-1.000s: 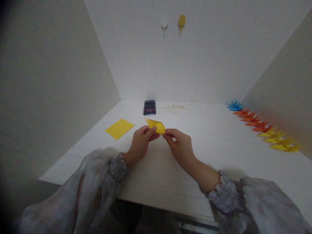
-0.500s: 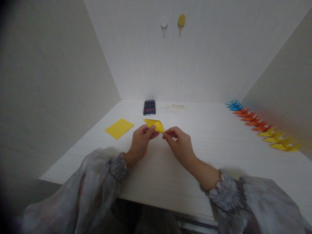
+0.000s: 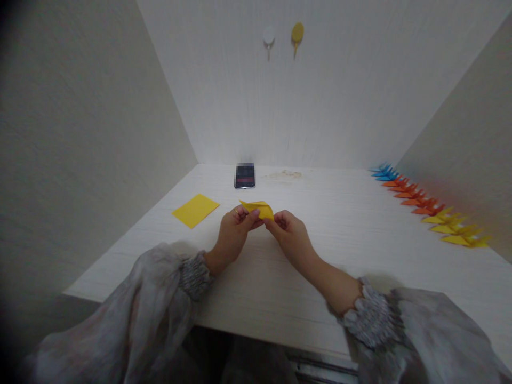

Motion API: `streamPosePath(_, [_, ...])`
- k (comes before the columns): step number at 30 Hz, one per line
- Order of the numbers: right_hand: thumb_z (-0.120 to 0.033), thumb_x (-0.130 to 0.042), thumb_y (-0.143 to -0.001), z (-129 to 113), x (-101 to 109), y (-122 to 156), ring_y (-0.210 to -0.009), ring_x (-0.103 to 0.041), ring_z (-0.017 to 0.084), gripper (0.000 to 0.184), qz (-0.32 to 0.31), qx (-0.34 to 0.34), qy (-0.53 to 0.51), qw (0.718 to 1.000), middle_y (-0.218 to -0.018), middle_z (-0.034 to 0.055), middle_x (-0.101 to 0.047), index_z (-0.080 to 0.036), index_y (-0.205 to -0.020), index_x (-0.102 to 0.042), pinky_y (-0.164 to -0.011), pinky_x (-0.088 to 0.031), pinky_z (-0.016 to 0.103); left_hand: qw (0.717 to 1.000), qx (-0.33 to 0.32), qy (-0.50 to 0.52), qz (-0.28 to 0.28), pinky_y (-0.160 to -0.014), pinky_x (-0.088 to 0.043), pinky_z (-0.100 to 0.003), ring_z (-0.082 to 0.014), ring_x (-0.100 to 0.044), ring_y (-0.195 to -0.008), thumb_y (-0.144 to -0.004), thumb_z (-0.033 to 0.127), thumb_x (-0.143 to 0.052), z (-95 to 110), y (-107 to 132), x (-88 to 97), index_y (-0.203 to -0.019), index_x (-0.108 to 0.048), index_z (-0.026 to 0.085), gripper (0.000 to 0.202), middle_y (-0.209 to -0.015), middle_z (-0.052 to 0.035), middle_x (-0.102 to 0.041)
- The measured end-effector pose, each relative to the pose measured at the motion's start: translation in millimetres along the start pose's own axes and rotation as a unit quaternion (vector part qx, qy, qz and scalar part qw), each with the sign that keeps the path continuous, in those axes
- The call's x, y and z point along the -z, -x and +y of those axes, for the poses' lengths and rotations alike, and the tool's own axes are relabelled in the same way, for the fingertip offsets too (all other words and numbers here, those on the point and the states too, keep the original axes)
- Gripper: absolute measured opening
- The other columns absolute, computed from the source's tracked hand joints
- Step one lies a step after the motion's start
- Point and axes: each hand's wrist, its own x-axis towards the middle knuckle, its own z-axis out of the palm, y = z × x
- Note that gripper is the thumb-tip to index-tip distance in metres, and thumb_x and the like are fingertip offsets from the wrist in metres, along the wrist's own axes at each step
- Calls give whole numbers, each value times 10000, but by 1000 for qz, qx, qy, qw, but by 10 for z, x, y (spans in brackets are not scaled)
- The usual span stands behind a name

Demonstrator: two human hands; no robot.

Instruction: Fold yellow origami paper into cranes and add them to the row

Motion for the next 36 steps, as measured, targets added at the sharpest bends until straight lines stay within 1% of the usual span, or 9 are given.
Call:
streamPosePath(4, [-380, -578, -715, -46, 6, -3, -671, -563, 162, 202, -23, -19, -41, 999, -720, 33, -632, -179, -703, -593, -607, -412, 292, 1000, 1, -3, 5, -754, -515, -319, -133, -631, -725, -698, 289, -620, 9, -2, -1, -781, -563, 128, 189, -825, -45, -661])
streamPosePath(9, [-328, -606, -691, -75, 9, 6, -681, -560, 159, 143, -15, -36, -83, 996, -713, 24, -638, -186, -691, -618, -652, -414, 305, 1000, 4, 23, -3, -765, -511, -310, -135, -628, -762, -700, 280, -618, 29, 3, -6, -774, -558, 121, 185, -840, -46, -653])
streamPosePath(13, [-316, -621, -679, -73, 11, 16, -680, -564, 158, 127, -14, -37, -108, 993, -706, 18, -642, -191, -695, -633, -655, -417, 306, 999, 1, 42, 5, -758, -512, -306, -128, -627, -753, -694, 279, -625, 30, 3, -8, -751, -547, 117, 188, -824, -38, -649])
streamPosePath(18, [-328, -595, -706, -65, 22, 18, -684, -565, 159, 148, -13, -22, -74, 997, -706, 17, -648, -190, -700, -649, -664, -415, 306, 999, 10, 43, 19, -747, -511, -320, -112, -620, -678, -685, 313, -628, 46, 4, -19, -669, -518, 122, 221, -727, -15, -638])
streamPosePath(20, [-343, -580, -720, -62, 28, 18, -688, -565, 162, 171, -15, -10, -54, 998, -709, 18, -650, -190, -707, -654, -669, -414, 306, 999, 12, 46, 20, -744, -509, -321, -110, -618, -667, -679, 318, -633, 52, 4, -18, -668, -524, 123, 224, -723, -14, -639])
streamPosePath(22, [-352, -567, -731, -61, 33, 19, -696, -565, 165, 185, -19, 1, -41, 999, -721, 19, -652, -191, -727, -658, -672, -413, 305, 999, 14, 44, 10, -751, -504, -321, -115, -618, -683, -653, 303, -658, 52, 2, -11, -715, -556, 122, 216, -760, -23, -650])
streamPosePath(26, [-348, -555, -742, -53, 42, 17, -711, -563, 169, 194, -30, 17, -20, 999, -741, 25, -654, -192, -767, -668, -690, -413, 309, 999, 10, 19, -26, -754, -495, -307, -126, -614, -721, -601, 256, -700, 33, -12, 15, -835, -622, 126, 279, -838, -45, -664])
streamPosePath(32, [-334, -567, -728, 4, 64, -3, -770, -581, 184, 180, -12, 25, -4, 1000, -789, 40, -672, -190, -762, -669, -754, -418, 333, 1000, 5, 23, 16, -753, -494, -301, -124, -610, -750, -623, 268, -682, 3, -44, 57, -849, -636, 134, 267, -863, -44, -664])
streamPosePath(36, [-330, -578, -716, 10, 66, -6, -758, -577, 182, 173, -1, 22, 2, 1000, -788, 47, -668, -185, -756, -662, -743, -424, 337, 999, 11, 28, 17, -745, -494, -278, -112, -607, -754, -631, 262, -680, 3, -47, 61, -848, -634, 139, 254, -865, -37, -661])
